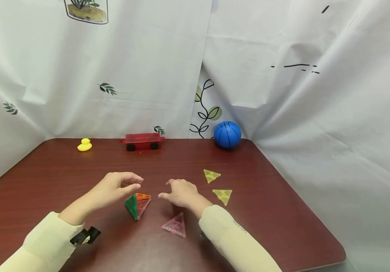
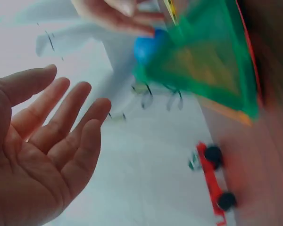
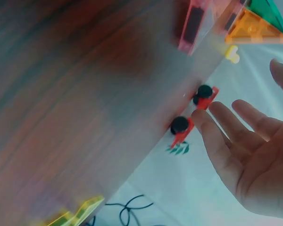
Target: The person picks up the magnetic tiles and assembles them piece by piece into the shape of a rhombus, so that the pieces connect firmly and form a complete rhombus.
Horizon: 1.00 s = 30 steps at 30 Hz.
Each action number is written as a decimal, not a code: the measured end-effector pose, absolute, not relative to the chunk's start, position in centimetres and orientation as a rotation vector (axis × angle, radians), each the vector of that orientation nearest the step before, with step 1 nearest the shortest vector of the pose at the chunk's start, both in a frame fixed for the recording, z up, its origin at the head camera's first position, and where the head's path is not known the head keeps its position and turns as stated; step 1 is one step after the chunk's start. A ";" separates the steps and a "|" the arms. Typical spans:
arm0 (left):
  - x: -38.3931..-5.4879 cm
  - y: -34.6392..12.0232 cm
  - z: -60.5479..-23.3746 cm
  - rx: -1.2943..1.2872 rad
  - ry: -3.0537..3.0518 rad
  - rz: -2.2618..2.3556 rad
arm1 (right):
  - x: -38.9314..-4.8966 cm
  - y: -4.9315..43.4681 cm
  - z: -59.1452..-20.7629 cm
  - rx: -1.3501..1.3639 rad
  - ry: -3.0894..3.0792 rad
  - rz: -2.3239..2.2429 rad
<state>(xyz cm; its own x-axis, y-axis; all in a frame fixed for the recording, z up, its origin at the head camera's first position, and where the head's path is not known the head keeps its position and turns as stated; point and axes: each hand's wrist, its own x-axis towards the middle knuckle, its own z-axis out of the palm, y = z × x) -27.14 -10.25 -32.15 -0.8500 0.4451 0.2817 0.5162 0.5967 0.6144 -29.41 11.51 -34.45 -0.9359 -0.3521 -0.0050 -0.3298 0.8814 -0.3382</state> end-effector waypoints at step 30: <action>-25.7 -0.3 -36.0 -1.063 -2.996 -0.478 | -30.6 21.3 -34.5 -0.252 3.101 -0.532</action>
<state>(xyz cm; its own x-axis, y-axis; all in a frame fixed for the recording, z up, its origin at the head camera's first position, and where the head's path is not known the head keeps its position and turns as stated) -25.70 -0.29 -35.98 -0.7788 0.6266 0.0301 0.6048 0.7373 0.3010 -30.60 21.31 -34.52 -0.9872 -0.1543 0.0410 -0.1591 0.9305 -0.3300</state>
